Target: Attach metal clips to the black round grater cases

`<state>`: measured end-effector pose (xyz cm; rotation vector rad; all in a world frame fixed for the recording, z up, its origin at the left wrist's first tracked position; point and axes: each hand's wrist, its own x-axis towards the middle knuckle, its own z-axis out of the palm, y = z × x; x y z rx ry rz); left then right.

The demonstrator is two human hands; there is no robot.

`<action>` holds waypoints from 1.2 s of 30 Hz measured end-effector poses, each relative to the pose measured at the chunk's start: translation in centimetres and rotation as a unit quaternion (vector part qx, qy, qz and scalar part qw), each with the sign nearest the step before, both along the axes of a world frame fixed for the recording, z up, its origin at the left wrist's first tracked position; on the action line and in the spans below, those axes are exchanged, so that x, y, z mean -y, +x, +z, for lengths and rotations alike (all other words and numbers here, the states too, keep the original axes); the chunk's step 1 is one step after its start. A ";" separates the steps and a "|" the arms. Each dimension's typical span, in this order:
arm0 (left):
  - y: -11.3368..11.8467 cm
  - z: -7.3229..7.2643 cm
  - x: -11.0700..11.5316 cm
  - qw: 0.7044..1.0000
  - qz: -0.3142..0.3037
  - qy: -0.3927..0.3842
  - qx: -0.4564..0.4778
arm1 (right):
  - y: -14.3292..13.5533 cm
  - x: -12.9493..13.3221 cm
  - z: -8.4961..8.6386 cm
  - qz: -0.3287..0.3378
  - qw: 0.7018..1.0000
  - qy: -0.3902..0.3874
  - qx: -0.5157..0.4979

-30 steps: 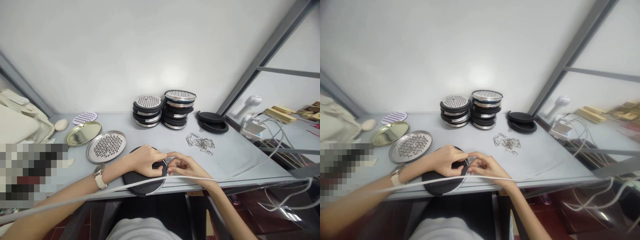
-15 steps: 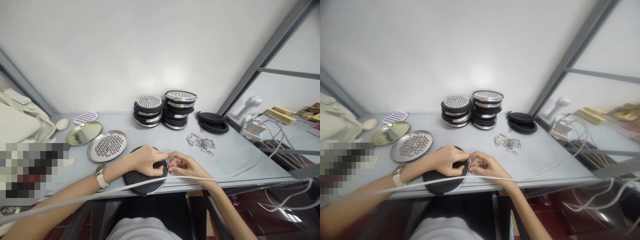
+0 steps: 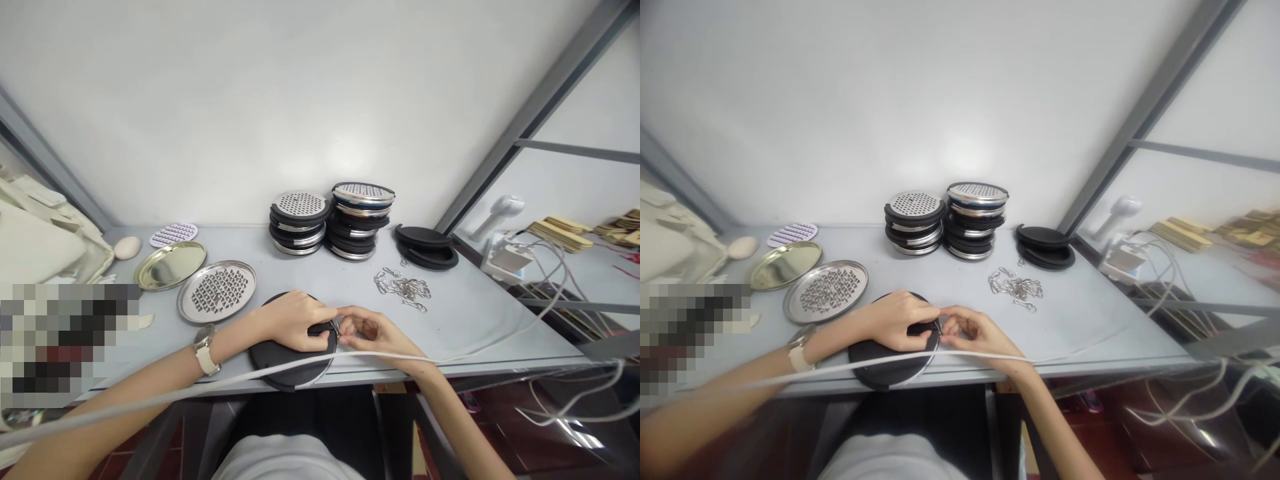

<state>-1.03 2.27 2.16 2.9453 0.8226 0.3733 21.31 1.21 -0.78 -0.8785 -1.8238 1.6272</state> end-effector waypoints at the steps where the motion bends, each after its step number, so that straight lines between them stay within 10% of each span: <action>1: 0.0 0.0 0.0 1.000 0.001 0.000 0.001 | 0.0 0.0 0.0 0.002 1.000 -0.005 -0.001; 36: 0.0 -0.1 0.0 1.000 -0.007 0.003 0.006 | -0.3 -0.1 -0.8 -0.044 0.999 -0.003 -0.012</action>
